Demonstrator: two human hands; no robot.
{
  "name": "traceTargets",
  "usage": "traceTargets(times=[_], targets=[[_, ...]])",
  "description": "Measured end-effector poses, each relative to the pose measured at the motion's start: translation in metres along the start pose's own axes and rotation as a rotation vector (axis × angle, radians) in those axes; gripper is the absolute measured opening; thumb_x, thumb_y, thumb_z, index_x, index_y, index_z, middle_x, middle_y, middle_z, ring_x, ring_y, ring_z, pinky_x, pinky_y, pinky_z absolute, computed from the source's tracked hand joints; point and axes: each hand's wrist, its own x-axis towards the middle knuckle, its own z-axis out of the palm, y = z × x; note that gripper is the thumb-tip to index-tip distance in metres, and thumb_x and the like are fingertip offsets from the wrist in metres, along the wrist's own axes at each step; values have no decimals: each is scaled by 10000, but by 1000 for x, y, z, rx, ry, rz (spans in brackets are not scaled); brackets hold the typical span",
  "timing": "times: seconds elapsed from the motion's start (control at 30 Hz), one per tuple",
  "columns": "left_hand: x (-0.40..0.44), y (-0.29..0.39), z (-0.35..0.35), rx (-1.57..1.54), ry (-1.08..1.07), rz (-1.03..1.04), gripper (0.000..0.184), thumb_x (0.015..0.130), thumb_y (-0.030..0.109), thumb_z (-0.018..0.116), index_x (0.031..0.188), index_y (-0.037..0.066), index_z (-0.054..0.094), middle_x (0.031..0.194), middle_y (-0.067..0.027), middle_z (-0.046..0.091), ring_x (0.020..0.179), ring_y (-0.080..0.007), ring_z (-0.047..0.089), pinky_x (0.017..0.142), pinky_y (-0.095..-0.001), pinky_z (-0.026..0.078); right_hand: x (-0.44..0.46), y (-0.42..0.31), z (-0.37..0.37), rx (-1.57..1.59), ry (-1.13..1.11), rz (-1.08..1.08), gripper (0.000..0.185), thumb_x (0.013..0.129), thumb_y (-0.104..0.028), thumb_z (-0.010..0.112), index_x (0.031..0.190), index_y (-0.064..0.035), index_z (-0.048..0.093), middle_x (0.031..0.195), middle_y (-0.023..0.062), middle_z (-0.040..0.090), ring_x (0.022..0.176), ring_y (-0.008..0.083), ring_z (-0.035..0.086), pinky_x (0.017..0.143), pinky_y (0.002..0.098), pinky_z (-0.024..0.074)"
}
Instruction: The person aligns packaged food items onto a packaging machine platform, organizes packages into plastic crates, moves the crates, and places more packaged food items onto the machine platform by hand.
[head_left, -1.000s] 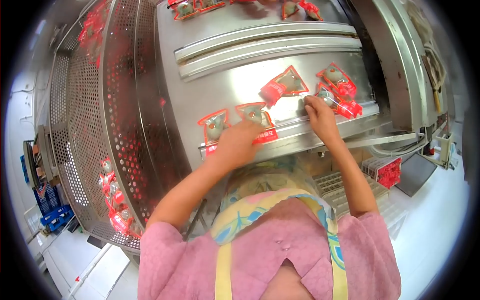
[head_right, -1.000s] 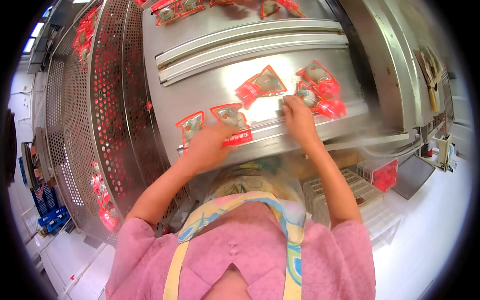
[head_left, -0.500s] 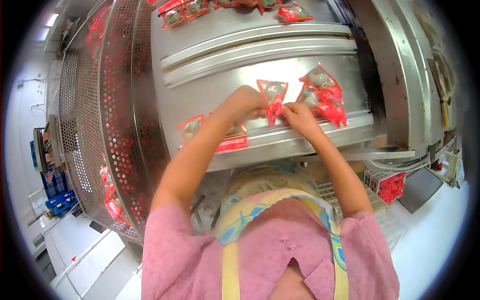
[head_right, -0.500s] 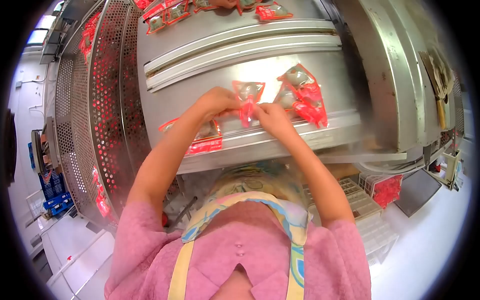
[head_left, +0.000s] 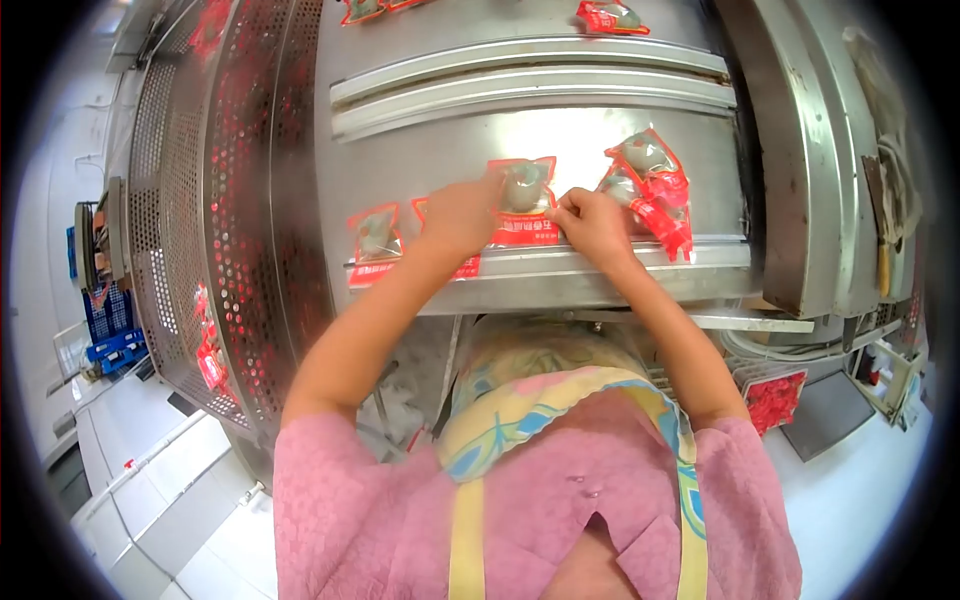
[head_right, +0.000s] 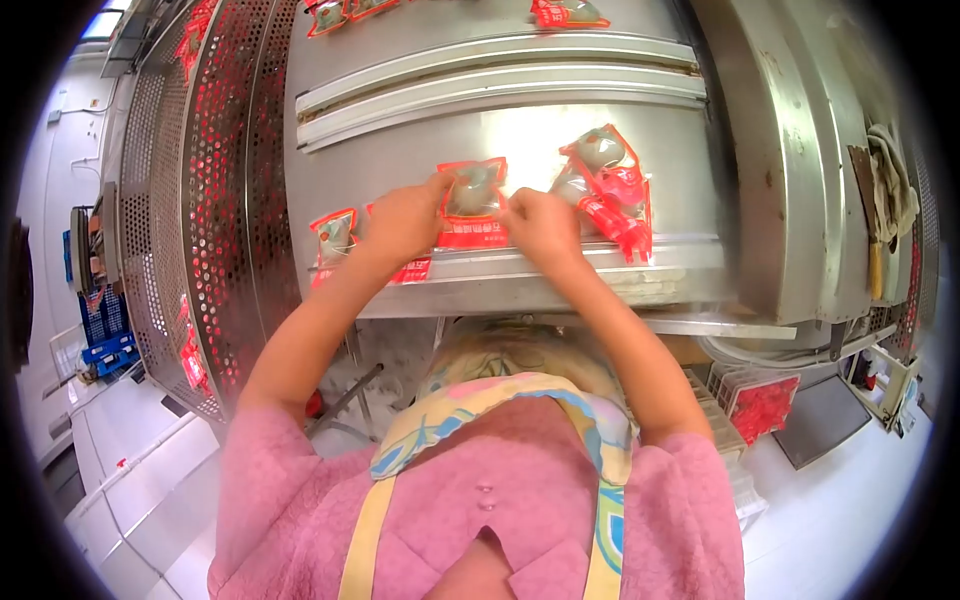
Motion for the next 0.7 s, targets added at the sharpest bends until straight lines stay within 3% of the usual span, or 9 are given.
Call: traceTargets(times=[0.1, 0.2, 0.3, 0.4, 0.43, 0.53, 0.7], targets=[[1, -9, 12, 55, 39, 58, 555, 708, 184, 742, 1197, 125, 487, 787, -131, 655, 763, -353, 633, 656, -465, 474, -1, -8, 4, -106, 54, -18, 237, 796, -224, 693, 768, 1, 625, 629, 102, 607, 551, 154, 553, 539, 316, 431], [3, -12, 15, 84, 11, 74, 558, 706, 181, 746, 1200, 134, 488, 816, -130, 661, 788, -350, 634, 670, -458, 475, -1, -2, 6, -194, 79, -102, 252, 799, -225, 690, 740, 8, 618, 601, 82, 595, 534, 136, 536, 527, 303, 423], [-1, -14, 12, 38, -43, 105, 515, 716, 171, 738, 1168, 106, 503, 861, -132, 666, 833, -345, 630, 699, -444, 477, 4, 1, -9, 21, -204, 5, 245, 803, -209, 689, 730, 13, 615, 583, 58, 574, 539, 107, 519, 522, 293, 414], [-8, -9, 4, -36, -94, 87, 435, 755, 162, 695, 1140, 74, 512, 901, -128, 666, 883, -344, 622, 737, -431, 476, 10, 1, -18, -22, -351, 47, 263, 766, -245, 689, 746, 15, 653, 629, 125, 609, 600, 197, 583, 602, 352, 470], [-10, -8, 2, -59, -113, 66, 406, 772, 160, 675, 1132, 65, 514, 913, -126, 666, 901, -344, 619, 751, -427, 475, 9, -6, -21, -38, -363, 58, 261, 761, -230, 690, 733, 25, 638, 608, 113, 589, 580, 181, 559, 587, 338, 465], [-10, -12, 8, -161, -81, -107, 305, 813, 155, 598, 1084, 40, 517, 865, -146, 665, 849, -357, 632, 733, -447, 484, 8, -2, -14, 88, -292, 135, 261, 766, -237, 673, 747, 22, 649, 622, 124, 605, 598, 200, 582, 598, 354, 470], [-16, -1, 4, 47, -72, -90, 214, 813, 155, 564, 970, 16, 516, 759, -184, 648, 718, -371, 636, 665, -484, 485, -12, -18, -3, -177, -92, -21, 245, 777, -236, 654, 793, 8, 669, 735, 165, 645, 733, 314, 625, 691, 418, 486]])
